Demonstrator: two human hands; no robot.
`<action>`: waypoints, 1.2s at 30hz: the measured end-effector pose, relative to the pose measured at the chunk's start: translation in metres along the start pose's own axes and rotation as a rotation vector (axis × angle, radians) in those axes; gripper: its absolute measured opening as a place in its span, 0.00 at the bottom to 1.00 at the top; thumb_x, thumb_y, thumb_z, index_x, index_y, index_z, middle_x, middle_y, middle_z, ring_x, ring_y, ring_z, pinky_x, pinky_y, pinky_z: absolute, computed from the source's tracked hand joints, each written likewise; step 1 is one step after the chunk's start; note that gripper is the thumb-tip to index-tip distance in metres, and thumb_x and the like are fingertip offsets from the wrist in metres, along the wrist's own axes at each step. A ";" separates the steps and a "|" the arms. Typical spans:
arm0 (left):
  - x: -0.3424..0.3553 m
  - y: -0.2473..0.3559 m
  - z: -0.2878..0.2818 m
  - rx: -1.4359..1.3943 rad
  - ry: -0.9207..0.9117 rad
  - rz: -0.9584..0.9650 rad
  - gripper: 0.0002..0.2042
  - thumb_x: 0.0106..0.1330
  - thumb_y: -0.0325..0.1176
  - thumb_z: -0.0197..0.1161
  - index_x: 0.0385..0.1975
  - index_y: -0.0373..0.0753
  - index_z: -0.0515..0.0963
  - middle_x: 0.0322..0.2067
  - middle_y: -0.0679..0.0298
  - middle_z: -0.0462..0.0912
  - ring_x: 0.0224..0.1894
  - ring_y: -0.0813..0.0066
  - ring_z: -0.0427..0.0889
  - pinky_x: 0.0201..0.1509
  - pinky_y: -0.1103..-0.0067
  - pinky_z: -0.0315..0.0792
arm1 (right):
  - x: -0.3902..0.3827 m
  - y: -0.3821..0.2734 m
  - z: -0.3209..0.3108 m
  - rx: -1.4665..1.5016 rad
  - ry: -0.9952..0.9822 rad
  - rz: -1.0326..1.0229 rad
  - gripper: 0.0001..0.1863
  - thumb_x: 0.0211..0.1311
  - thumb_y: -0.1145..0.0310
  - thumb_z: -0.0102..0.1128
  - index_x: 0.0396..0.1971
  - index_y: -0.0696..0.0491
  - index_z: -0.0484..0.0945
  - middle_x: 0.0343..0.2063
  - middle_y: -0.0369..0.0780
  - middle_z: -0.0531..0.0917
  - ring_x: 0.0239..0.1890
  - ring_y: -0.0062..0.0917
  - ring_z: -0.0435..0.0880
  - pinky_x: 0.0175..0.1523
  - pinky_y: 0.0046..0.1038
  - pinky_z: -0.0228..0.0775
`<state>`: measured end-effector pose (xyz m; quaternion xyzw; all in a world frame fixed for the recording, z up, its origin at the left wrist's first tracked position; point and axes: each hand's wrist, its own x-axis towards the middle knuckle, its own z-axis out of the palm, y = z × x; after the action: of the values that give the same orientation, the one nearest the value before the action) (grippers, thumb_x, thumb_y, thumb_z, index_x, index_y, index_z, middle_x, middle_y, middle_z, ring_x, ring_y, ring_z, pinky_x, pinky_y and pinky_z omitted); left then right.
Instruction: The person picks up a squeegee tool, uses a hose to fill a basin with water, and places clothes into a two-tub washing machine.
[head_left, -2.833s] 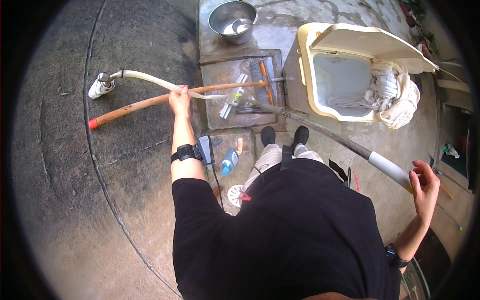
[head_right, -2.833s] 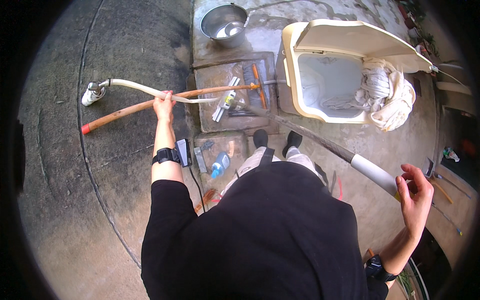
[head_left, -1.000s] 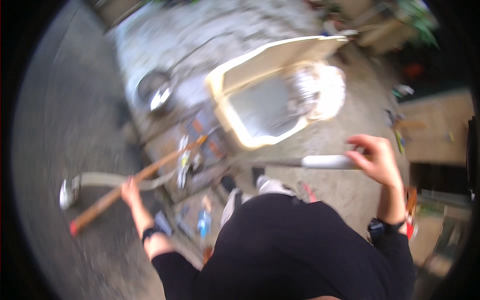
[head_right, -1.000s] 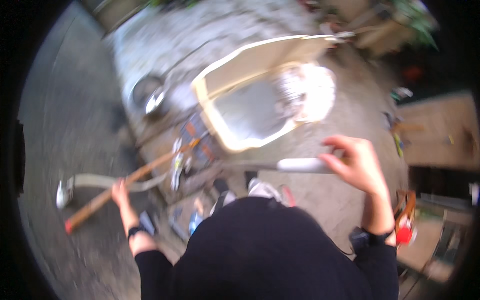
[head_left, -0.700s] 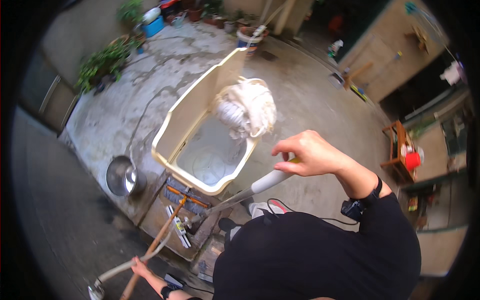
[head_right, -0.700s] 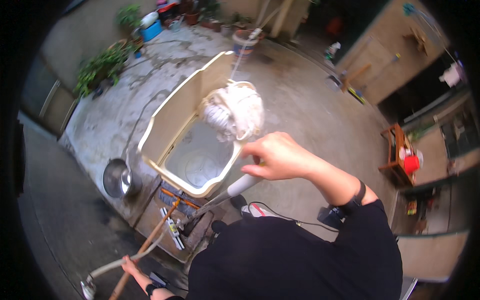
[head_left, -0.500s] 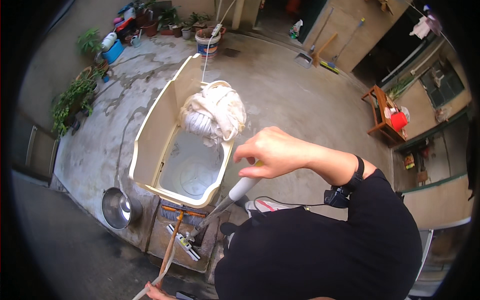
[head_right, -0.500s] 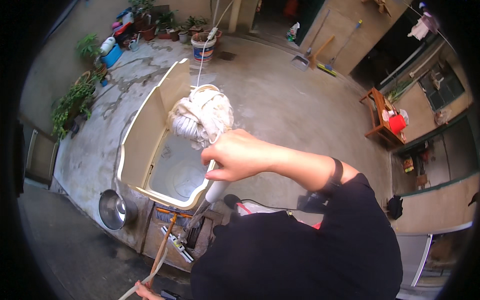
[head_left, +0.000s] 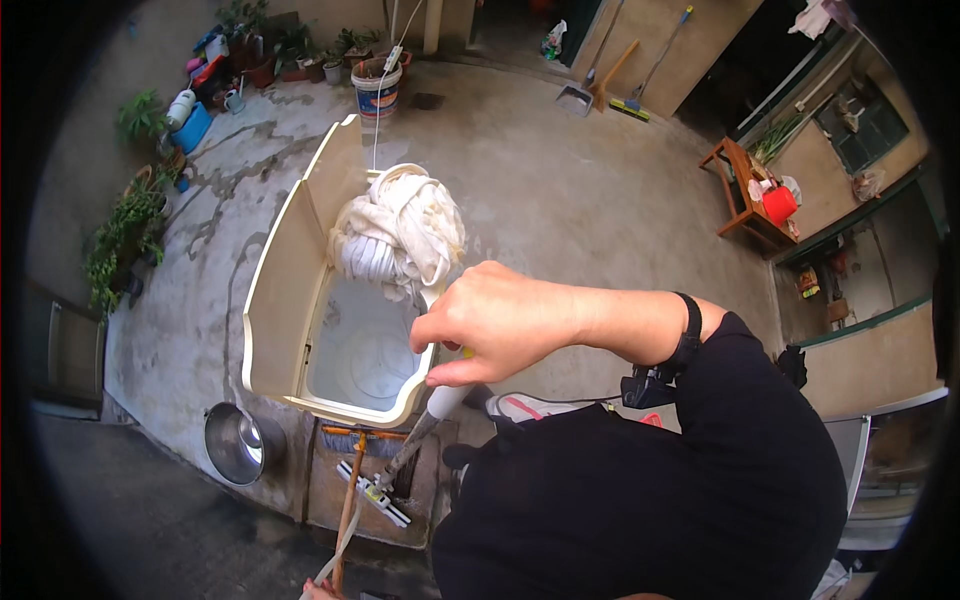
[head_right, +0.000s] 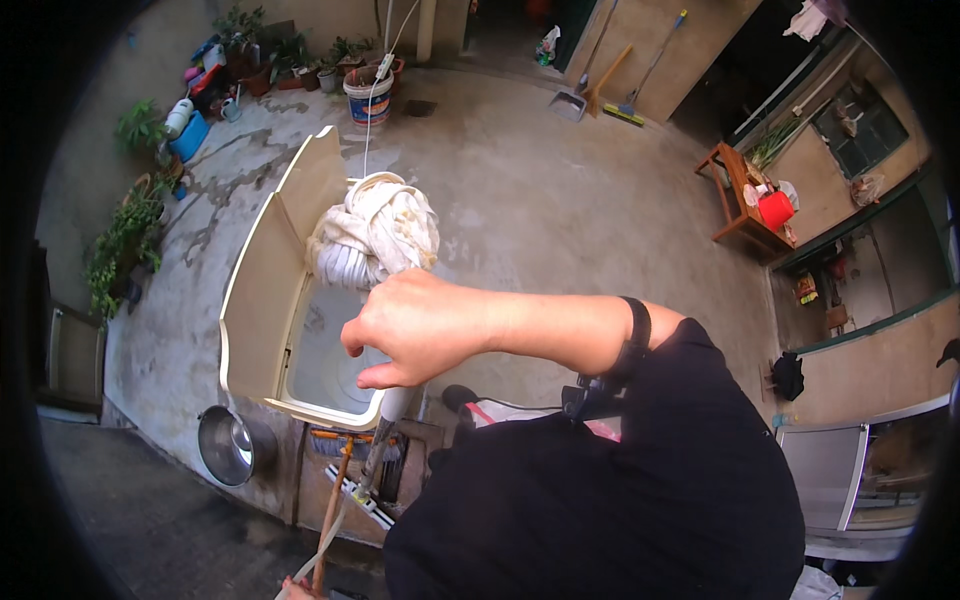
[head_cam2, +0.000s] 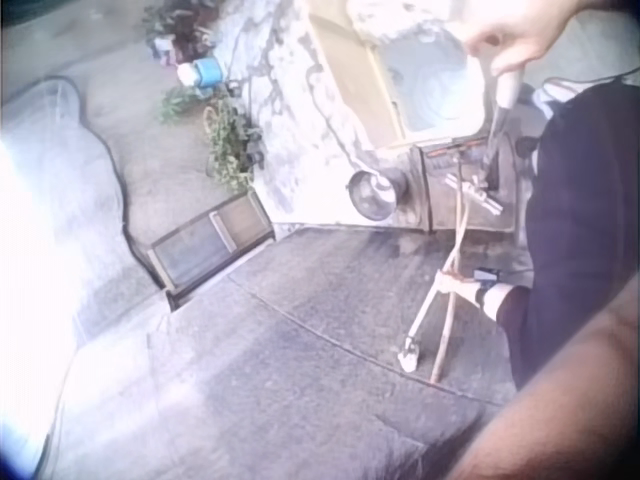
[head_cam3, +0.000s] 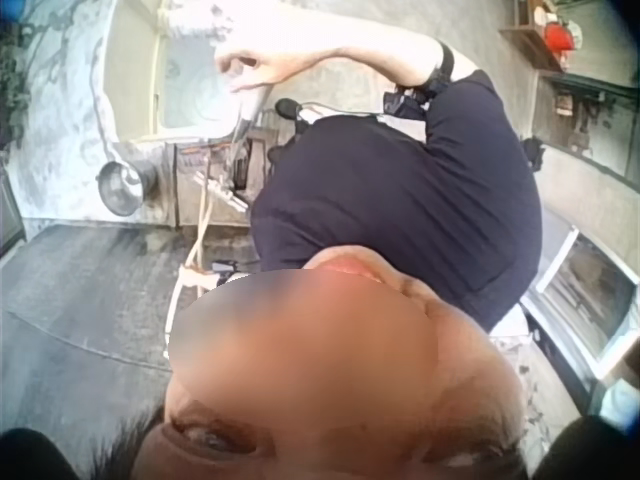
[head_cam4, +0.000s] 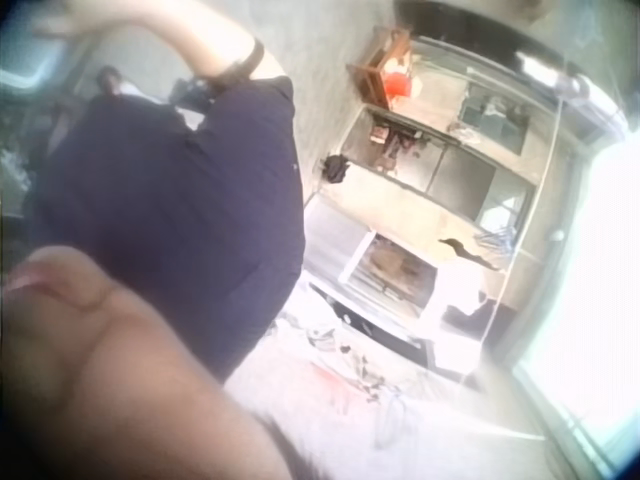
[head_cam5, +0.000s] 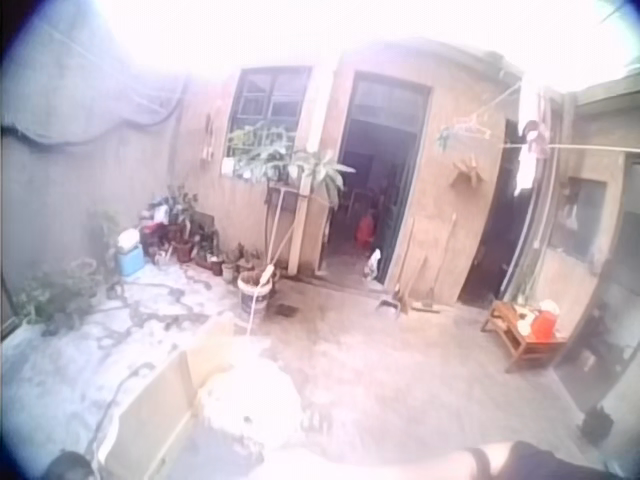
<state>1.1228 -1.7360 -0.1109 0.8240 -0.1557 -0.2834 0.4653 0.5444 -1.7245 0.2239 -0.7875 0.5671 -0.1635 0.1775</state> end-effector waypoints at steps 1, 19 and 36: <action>0.000 0.000 -0.003 -0.001 0.004 -0.002 0.08 0.51 0.31 0.56 0.31 0.37 0.72 0.24 0.65 0.73 0.21 0.79 0.70 0.17 0.86 0.66 | 0.001 0.000 0.001 0.000 0.004 0.004 0.12 0.43 0.61 0.58 0.24 0.53 0.73 0.16 0.39 0.75 0.21 0.34 0.75 0.23 0.31 0.64; -0.021 -0.012 -0.041 0.157 0.018 0.108 0.09 0.50 0.31 0.60 0.29 0.32 0.74 0.20 0.61 0.75 0.19 0.75 0.74 0.20 0.80 0.69 | 0.005 -0.007 0.004 0.059 -0.020 0.153 0.10 0.47 0.75 0.55 0.32 0.60 0.73 0.19 0.35 0.72 0.20 0.13 0.68 0.23 0.14 0.58; -0.002 -0.013 -0.015 -0.096 0.109 0.155 0.05 0.51 0.25 0.59 0.26 0.34 0.71 0.24 0.62 0.75 0.27 0.75 0.73 0.33 0.79 0.68 | 0.006 -0.004 0.005 0.064 -0.095 0.238 0.09 0.51 0.72 0.55 0.32 0.59 0.72 0.19 0.33 0.71 0.21 0.12 0.66 0.27 0.14 0.58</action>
<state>1.1307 -1.7178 -0.1154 0.8004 -0.1798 -0.2084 0.5326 0.5517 -1.7290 0.2217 -0.7153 0.6421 -0.1217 0.2476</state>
